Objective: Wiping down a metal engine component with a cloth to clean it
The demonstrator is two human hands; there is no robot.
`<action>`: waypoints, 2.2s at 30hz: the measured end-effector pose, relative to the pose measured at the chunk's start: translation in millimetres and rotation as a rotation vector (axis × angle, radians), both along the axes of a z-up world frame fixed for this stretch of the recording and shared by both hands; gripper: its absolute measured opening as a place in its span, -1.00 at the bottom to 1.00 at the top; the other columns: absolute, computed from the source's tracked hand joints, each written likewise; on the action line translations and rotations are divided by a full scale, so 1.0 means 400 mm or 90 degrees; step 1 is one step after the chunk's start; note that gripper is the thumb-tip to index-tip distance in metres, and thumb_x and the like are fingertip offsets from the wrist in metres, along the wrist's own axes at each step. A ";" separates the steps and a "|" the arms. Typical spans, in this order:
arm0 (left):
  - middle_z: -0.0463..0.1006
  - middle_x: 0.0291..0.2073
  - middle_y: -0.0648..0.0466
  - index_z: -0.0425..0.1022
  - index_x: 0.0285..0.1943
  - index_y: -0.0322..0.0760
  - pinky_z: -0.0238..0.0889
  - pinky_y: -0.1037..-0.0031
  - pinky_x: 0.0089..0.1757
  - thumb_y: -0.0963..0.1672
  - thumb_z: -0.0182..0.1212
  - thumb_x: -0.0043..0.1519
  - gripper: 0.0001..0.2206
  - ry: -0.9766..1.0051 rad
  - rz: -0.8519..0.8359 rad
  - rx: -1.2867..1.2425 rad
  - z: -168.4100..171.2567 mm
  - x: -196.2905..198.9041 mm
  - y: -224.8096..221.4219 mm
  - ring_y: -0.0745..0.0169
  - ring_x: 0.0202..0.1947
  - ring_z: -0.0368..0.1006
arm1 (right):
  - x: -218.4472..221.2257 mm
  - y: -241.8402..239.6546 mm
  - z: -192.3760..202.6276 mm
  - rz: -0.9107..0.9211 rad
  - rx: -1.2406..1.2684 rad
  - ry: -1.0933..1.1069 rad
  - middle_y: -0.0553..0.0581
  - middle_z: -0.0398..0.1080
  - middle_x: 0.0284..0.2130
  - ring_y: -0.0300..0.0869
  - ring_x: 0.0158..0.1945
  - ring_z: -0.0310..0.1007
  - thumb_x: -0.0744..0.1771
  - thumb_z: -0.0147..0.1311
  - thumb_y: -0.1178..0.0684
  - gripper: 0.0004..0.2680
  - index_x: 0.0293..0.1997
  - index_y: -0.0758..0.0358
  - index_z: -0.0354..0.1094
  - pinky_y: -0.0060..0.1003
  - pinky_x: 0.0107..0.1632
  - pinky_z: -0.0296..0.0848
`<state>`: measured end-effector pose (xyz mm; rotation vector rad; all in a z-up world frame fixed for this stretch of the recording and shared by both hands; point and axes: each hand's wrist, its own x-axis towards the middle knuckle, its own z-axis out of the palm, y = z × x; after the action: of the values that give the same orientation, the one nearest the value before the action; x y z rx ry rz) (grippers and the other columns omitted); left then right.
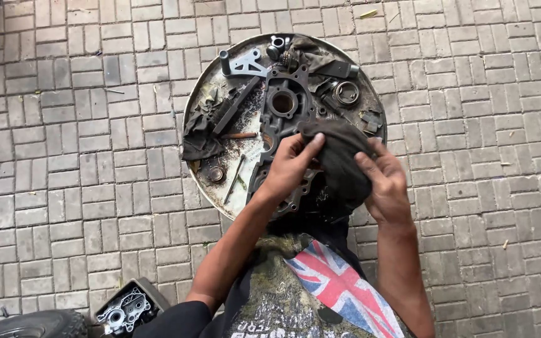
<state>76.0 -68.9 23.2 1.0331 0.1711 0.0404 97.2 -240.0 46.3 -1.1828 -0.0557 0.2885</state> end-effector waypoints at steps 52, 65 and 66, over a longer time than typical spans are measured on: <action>0.54 -0.20 0.08 0.56 -0.21 -0.20 0.19 0.20 0.14 -0.07 -0.01 0.39 -0.76 -0.133 0.394 0.593 -0.119 -0.259 0.065 0.01 0.03 0.38 | 0.244 0.067 -0.038 0.576 -1.045 -0.694 0.04 0.31 -0.19 0.01 -0.18 0.55 0.30 0.08 0.02 -0.91 -0.18 -0.13 0.46 -0.06 -0.18 0.61; 0.55 -0.22 0.10 0.56 -0.28 -0.17 0.19 0.23 0.14 -0.07 0.02 0.37 -0.76 -0.115 0.398 0.545 -0.162 -0.255 0.058 0.06 0.01 0.37 | 0.213 0.077 -0.104 0.551 -0.952 -0.634 0.14 0.36 -0.34 0.19 -0.28 0.54 0.26 0.06 0.02 -0.90 -0.25 -0.02 0.50 0.07 -0.25 0.56; 0.55 -0.22 0.10 0.56 -0.28 -0.17 0.18 0.24 0.15 -0.07 0.02 0.37 -0.77 -0.113 0.401 0.539 -0.160 -0.255 0.059 0.07 0.01 0.37 | 0.222 0.074 -0.122 0.511 -0.961 -0.674 0.12 0.37 -0.38 0.14 -0.29 0.57 0.26 0.09 0.04 -0.89 -0.23 -0.05 0.53 0.03 -0.26 0.56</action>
<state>-26.1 -45.1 -40.7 1.7718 0.3247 0.8324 186.1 -210.6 -2.6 -2.6786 -1.4785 0.3655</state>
